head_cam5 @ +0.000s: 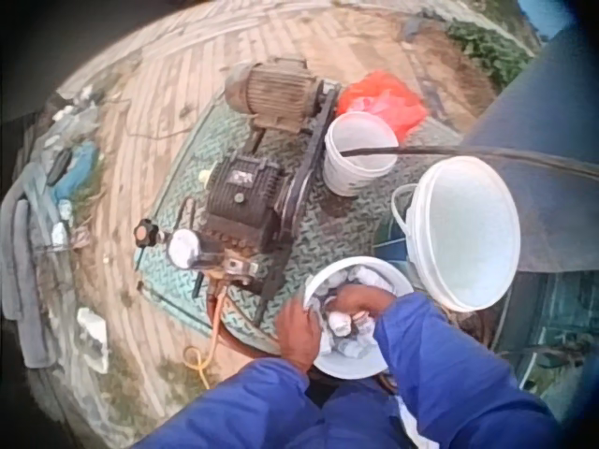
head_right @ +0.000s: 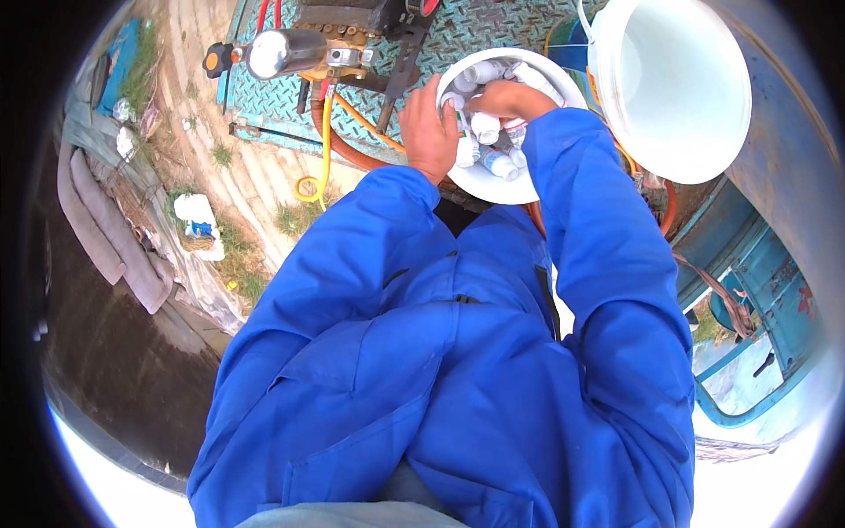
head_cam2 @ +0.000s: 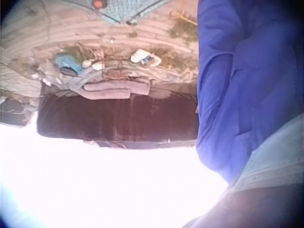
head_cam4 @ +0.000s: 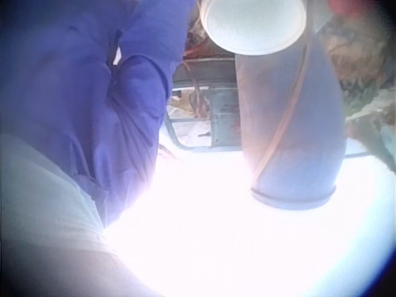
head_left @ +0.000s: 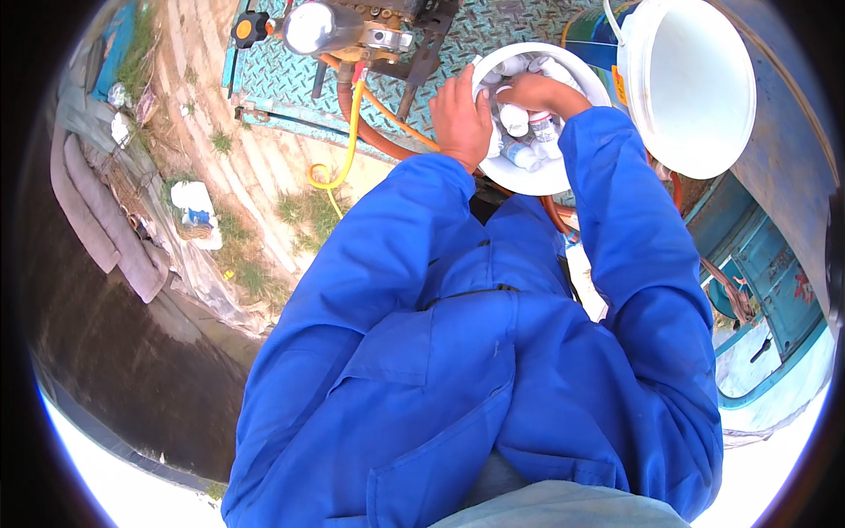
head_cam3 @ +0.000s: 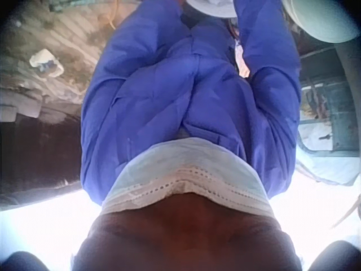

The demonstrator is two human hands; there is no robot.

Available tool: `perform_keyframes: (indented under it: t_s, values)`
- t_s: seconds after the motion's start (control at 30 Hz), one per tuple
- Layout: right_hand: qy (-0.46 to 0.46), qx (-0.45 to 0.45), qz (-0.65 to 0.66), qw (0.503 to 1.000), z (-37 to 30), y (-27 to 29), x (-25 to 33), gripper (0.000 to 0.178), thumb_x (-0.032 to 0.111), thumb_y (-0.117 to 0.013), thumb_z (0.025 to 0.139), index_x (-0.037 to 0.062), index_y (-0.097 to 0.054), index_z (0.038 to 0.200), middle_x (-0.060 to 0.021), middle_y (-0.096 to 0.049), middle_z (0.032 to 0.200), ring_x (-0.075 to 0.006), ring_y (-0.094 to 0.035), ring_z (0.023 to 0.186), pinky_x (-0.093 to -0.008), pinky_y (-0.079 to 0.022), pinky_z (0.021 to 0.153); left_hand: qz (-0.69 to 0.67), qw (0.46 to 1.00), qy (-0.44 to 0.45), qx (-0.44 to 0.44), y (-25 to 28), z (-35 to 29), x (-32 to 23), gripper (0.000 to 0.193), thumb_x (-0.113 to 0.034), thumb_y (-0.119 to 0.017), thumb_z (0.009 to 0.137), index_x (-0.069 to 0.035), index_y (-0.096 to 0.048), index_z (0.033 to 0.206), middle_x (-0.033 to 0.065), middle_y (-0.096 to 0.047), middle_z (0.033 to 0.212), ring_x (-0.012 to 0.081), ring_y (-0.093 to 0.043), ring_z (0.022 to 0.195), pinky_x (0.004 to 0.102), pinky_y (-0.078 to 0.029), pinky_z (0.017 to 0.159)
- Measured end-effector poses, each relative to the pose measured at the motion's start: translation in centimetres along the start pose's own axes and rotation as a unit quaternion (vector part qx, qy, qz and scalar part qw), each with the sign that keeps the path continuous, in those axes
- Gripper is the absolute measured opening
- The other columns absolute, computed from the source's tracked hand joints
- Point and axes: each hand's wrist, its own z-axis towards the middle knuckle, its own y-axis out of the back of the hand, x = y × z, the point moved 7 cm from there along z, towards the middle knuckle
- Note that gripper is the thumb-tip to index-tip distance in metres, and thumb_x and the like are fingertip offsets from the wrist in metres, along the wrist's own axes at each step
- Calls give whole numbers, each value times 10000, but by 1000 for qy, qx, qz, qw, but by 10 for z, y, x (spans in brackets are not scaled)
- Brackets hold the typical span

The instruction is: The person repeatedly picks up small bottles from a white bowl, opens them, and pours their contents into a larger white bucket. The person handles the bottles one at a time and returns them to the bowl after pouring.

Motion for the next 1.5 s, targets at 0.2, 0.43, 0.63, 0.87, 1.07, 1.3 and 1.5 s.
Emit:
perform_keyframes:
  t_s: [0.2,0.43,0.63,0.87,1.07,1.3,1.5]
  values:
    - [-12,-66,177,982,-80,26,-3,510,558,-718,1010,50,-763,1005,-57,-621,722,-187,-571,611,-396,-428,527,-27,999,-4,-19,3,0,0,511,-363,-596,1143,-43,-582,1541,165,-656,1205,401,-619,1152,547,-434,979]
    - [24,-151,467,871,-179,28,-12,433,493,-733,1063,77,-724,1183,45,-598,764,-46,-526,623,-240,-310,489,-44,999,-18,-19,5,-1,0,472,-310,-525,1172,-36,-578,1552,189,-661,1216,419,-621,1160,562,-431,995]
    - [29,-147,681,717,-207,3,-18,425,471,-742,1074,82,-673,1233,-1,-677,805,-85,-543,598,-227,-286,445,-53,998,-30,-19,7,1,-4,442,-268,-498,1179,-25,-578,1540,208,-665,1217,444,-625,1147,575,-440,977]
    - [69,-153,777,607,-226,-16,-12,399,451,-634,1141,101,-631,1332,-53,-703,947,-103,-554,678,-223,-327,472,-66,997,-40,-27,9,2,-6,419,-227,-482,1175,-16,-600,1516,222,-667,1214,455,-628,1142,564,-453,955]
    - [175,-150,798,557,-272,12,-9,457,483,-589,1164,71,-624,1358,-132,-727,1031,-111,-576,713,-211,-384,479,-47,998,-35,-29,8,2,-3,435,-234,-472,1179,-6,-599,1527,227,-673,1238,462,-634,1144,563,-462,959]
    - [168,-445,671,569,-327,98,-106,423,432,-737,1089,72,-671,1302,-93,-750,1058,-130,-638,798,-245,-416,567,-58,998,-33,-17,8,3,-7,459,-273,-441,1191,-4,-599,1528,220,-676,1258,452,-641,1154,554,-473,975]
    - [126,-710,361,592,-359,145,-153,544,274,-907,968,27,-715,1413,-74,-795,1149,-137,-720,977,-289,-547,794,-52,998,-19,-9,7,3,-7,512,-344,-386,1207,-14,-596,1537,236,-682,1313,461,-651,1197,564,-464,1017]
